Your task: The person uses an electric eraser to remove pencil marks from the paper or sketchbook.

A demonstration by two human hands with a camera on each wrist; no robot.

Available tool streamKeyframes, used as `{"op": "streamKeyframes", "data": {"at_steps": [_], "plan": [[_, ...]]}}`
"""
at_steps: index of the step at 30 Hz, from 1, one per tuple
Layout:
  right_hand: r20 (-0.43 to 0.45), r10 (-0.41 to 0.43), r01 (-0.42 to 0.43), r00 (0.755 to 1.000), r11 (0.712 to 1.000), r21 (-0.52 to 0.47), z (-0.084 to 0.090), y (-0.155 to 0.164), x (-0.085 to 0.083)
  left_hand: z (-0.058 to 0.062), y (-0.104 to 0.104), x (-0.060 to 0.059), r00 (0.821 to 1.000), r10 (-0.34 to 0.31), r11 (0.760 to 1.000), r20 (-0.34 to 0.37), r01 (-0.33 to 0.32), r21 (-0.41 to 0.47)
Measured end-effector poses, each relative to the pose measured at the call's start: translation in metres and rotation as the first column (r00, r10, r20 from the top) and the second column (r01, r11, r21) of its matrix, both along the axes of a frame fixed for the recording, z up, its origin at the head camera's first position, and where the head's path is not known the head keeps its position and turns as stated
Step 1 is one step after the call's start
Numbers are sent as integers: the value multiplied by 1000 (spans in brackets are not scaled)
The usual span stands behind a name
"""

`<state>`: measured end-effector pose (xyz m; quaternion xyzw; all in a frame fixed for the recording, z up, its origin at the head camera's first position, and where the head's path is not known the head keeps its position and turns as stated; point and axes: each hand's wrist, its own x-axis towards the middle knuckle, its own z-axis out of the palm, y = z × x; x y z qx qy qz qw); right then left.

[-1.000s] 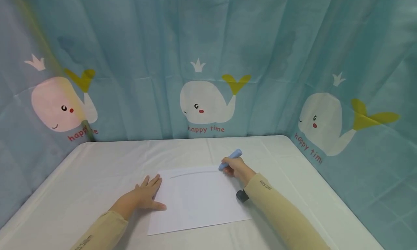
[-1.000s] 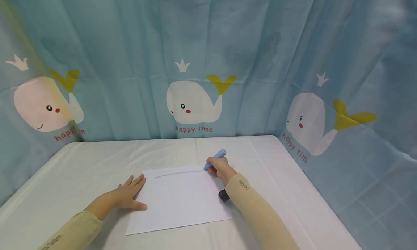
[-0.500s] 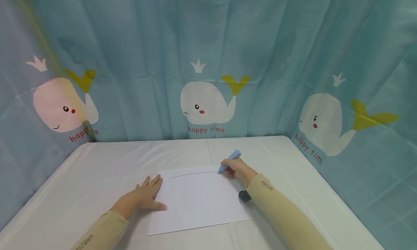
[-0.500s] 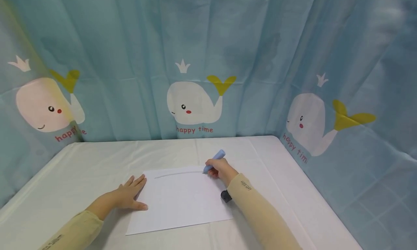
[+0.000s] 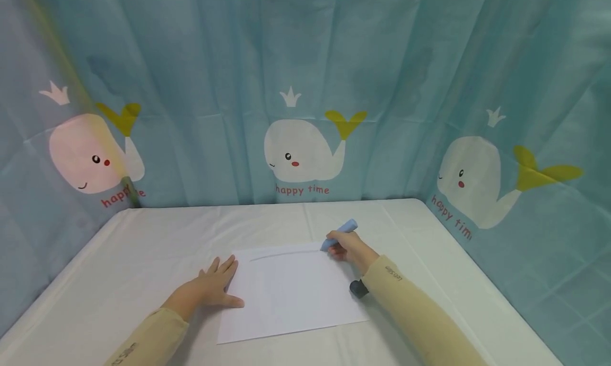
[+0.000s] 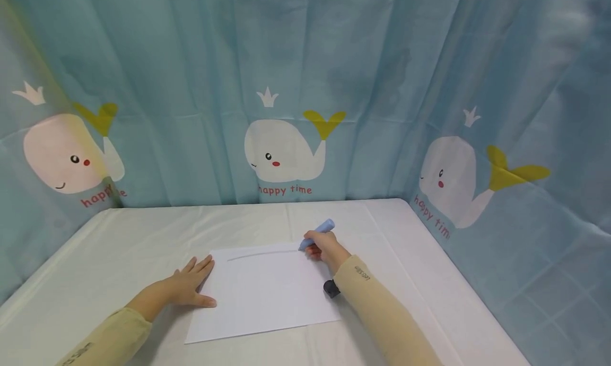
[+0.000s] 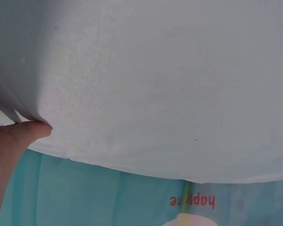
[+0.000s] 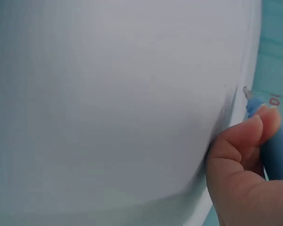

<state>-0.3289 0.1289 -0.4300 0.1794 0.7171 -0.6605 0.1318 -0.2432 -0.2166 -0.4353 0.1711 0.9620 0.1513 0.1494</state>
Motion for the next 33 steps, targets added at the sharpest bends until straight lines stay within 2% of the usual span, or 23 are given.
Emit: {"op": "streamKeyframes", "data": {"at_steps": [6,15,18,23,33], "plan": [[0,6,-6,1000,999,-31,1,-5,0,-1,0,0,1000,0,1000,-7,0,-3],[-13,-80,80,997,996,31,-1,-6,0,-2,2,0,1000,-9,1000,-9,9,-1],[-14,-70,70,997,996,47,-2,-5,-1,-1,2,1,1000,-13,1000,-9,13,1],[5,-4,3,1000,997,76,0,-7,-2,1,2,1,1000,-10,1000,-8,10,-2],[3,-7,7,1000,998,64,1,-11,-3,1,0,0,1000,-10,1000,-7,10,-12]]}}
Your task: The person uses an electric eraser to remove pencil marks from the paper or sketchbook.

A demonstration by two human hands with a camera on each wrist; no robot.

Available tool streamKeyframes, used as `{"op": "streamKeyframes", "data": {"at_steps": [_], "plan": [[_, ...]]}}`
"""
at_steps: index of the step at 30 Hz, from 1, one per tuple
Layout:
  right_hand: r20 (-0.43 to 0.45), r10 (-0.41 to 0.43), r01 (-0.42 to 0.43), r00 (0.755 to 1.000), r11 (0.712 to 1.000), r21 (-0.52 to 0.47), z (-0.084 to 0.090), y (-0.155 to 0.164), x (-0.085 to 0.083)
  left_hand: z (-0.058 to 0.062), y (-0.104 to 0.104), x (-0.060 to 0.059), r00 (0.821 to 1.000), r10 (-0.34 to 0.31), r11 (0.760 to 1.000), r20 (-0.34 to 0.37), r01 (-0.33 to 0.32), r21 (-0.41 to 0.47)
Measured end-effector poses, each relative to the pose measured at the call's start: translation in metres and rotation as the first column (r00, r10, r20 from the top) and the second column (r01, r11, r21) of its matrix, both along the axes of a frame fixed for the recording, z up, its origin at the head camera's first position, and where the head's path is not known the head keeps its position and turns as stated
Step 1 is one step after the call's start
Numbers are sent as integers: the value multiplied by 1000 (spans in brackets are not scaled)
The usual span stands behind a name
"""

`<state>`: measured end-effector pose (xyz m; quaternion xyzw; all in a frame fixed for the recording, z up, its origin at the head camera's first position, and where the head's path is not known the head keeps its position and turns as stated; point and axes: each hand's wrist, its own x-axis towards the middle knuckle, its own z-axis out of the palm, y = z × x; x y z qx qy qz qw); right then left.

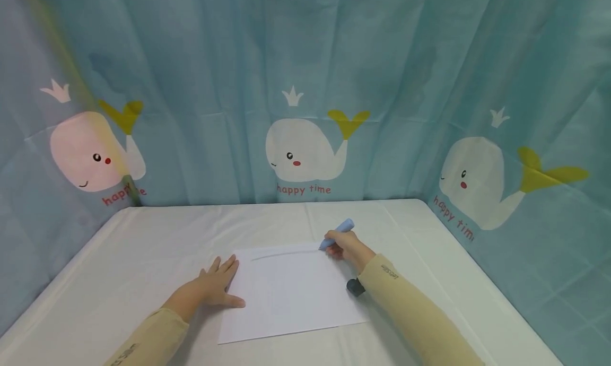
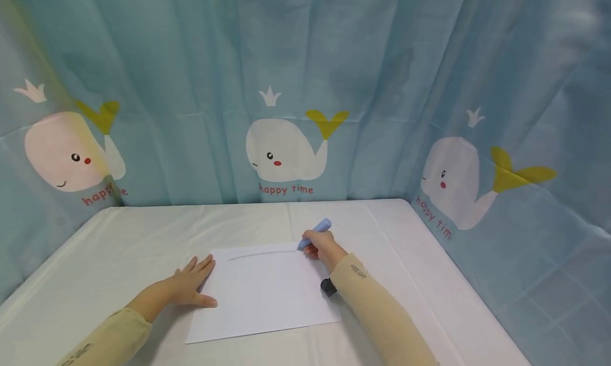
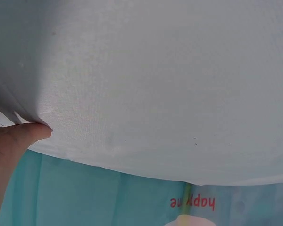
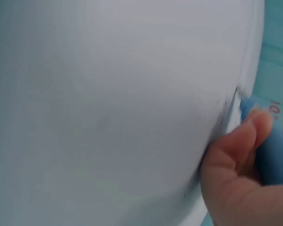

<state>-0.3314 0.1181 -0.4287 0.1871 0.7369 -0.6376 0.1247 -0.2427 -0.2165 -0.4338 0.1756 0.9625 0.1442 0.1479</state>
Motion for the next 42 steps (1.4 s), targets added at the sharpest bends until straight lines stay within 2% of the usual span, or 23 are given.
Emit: {"op": "streamKeyframes", "data": {"at_steps": [9,20,24,33,42], "plan": [[-10,-3,3,1000,1000,-13,3,-2,1,-5,-3,-2,1000,3,1000,-5,-3,17],[-13,13,-13,1000,999,-36,2,-3,2,-4,-2,-2,1000,14,1000,0,-14,1],[-24,-7,5,1000,999,-53,2,-4,3,-4,-2,-3,1000,17,1000,-1,-17,1],[-48,-64,63,997,998,-17,1,-3,4,-5,-3,-2,1000,4,1000,-6,-4,19],[-26,-12,12,1000,1000,1,-2,-3,3,-5,-4,-2,1000,-2,1000,-6,2,19]]}}
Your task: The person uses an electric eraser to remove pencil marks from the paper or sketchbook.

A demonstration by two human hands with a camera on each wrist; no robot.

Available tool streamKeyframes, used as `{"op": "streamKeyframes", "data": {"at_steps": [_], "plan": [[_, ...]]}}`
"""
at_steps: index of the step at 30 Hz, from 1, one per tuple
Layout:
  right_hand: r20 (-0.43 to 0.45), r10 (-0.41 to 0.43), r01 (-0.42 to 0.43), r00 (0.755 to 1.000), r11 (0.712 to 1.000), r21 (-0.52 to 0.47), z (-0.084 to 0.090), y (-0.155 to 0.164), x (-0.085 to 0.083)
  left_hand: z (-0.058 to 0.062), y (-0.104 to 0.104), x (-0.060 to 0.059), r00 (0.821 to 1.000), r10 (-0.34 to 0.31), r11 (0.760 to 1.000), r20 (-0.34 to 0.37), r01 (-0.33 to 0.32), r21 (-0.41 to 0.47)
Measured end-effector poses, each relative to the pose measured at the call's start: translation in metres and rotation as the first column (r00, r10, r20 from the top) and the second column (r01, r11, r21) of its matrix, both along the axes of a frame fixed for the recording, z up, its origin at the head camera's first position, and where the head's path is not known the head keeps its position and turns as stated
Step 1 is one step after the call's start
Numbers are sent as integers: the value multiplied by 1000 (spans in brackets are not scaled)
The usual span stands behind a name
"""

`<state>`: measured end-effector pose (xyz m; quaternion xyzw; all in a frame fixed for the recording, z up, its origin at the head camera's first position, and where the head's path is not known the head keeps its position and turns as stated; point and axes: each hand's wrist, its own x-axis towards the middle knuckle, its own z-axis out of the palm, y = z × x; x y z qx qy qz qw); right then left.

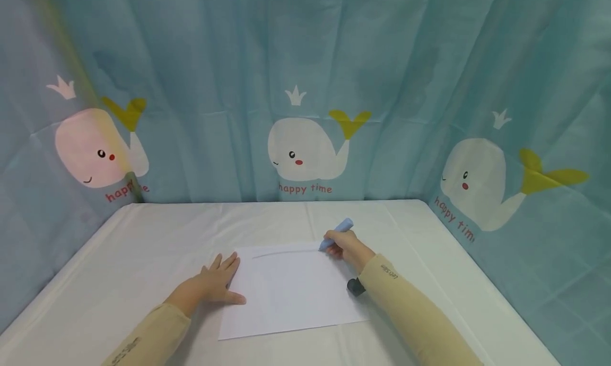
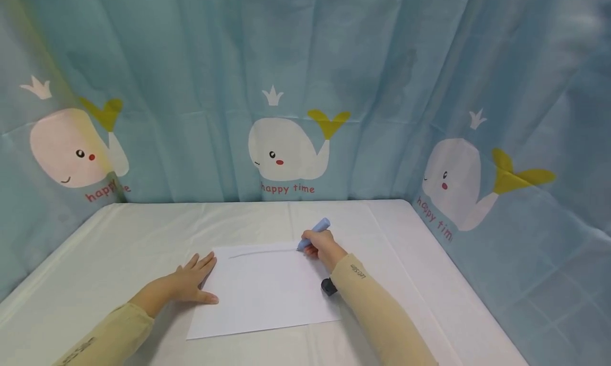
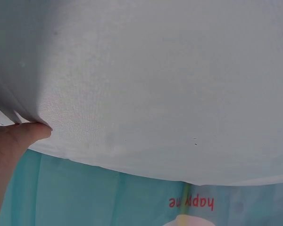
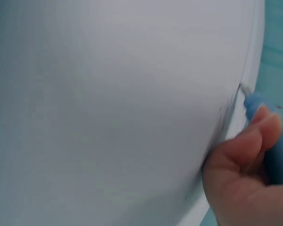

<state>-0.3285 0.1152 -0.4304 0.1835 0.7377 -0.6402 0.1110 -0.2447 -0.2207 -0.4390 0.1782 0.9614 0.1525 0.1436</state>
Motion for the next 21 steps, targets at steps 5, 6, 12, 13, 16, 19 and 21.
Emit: {"op": "streamKeyframes", "data": {"at_steps": [5,6,12,13,16,19,21], "plan": [[10,18,-19,1000,1000,4,3,-2,1,5,-1,3,1000,-5,1000,4,5,2],[11,19,-19,1000,1000,2,3,-2,1,5,-1,4,1000,-7,1000,6,7,4],[13,8,-7,1000,998,-63,2,2,-1,6,3,2,1000,-7,1000,21,7,-21],[12,-1,2,1000,997,-77,2,3,-1,6,3,2,1000,-6,1000,24,6,-26],[17,-15,17,1000,995,-99,3,4,-1,6,4,1,1000,-10,999,24,11,-30],[30,-19,22,999,994,-103,6,2,0,6,3,1,1000,-3,999,23,4,-34],[33,-24,27,999,994,-110,8,0,0,7,2,2,1000,1,999,20,0,-38]]}}
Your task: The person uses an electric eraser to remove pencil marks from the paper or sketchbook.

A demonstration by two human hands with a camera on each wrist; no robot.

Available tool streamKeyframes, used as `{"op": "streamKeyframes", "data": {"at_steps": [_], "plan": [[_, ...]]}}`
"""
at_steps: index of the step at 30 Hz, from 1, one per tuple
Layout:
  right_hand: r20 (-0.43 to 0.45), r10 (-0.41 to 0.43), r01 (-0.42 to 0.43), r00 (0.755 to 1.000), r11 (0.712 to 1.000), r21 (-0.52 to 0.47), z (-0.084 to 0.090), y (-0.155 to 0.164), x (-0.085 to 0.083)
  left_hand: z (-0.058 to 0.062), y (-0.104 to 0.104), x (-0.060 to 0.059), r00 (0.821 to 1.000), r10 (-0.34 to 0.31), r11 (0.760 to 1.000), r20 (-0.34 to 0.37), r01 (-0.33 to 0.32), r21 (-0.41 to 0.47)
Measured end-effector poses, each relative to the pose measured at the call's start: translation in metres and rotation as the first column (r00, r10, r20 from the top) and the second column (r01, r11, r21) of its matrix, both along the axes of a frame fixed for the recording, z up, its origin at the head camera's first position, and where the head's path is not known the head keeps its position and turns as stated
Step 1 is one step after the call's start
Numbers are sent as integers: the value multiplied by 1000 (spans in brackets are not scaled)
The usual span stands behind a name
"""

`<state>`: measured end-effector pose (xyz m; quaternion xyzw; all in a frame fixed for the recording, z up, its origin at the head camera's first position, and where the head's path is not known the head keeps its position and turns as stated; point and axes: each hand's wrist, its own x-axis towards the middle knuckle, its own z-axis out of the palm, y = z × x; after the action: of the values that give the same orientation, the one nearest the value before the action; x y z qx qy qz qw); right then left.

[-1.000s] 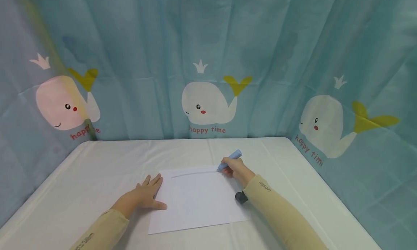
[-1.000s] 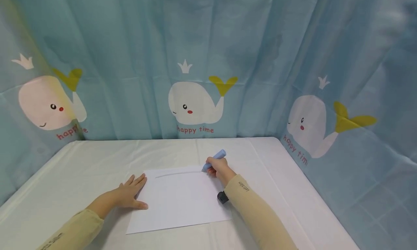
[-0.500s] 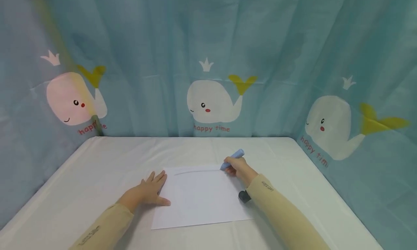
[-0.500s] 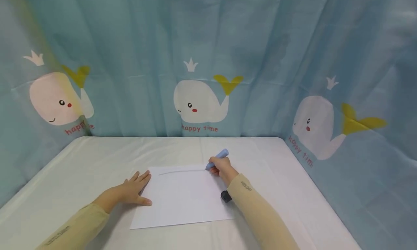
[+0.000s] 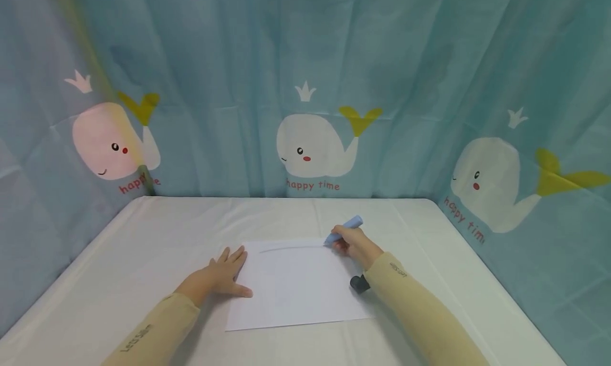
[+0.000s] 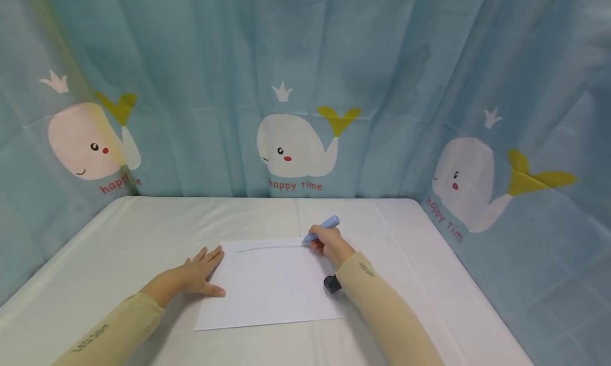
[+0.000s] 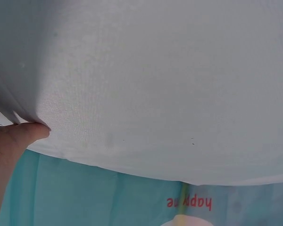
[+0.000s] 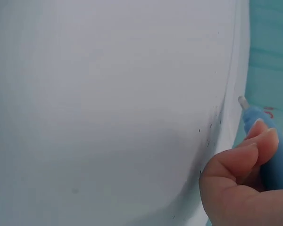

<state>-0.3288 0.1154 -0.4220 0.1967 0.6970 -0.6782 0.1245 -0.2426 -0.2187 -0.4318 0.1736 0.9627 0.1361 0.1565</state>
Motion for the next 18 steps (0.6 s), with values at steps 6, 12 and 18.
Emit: {"op": "streamKeyframes", "data": {"at_steps": [6,12,18], "plan": [[-6,-1,1,1000,999,32,1,0,-1,3,2,0,1000,-1,1000,3,1,-1],[25,66,-68,998,992,108,-4,-2,-3,2,0,0,1000,1,1000,9,-1,9],[5,62,-62,998,993,96,-3,-2,-2,1,-1,-2,1000,1,1000,1,-1,14]]}}
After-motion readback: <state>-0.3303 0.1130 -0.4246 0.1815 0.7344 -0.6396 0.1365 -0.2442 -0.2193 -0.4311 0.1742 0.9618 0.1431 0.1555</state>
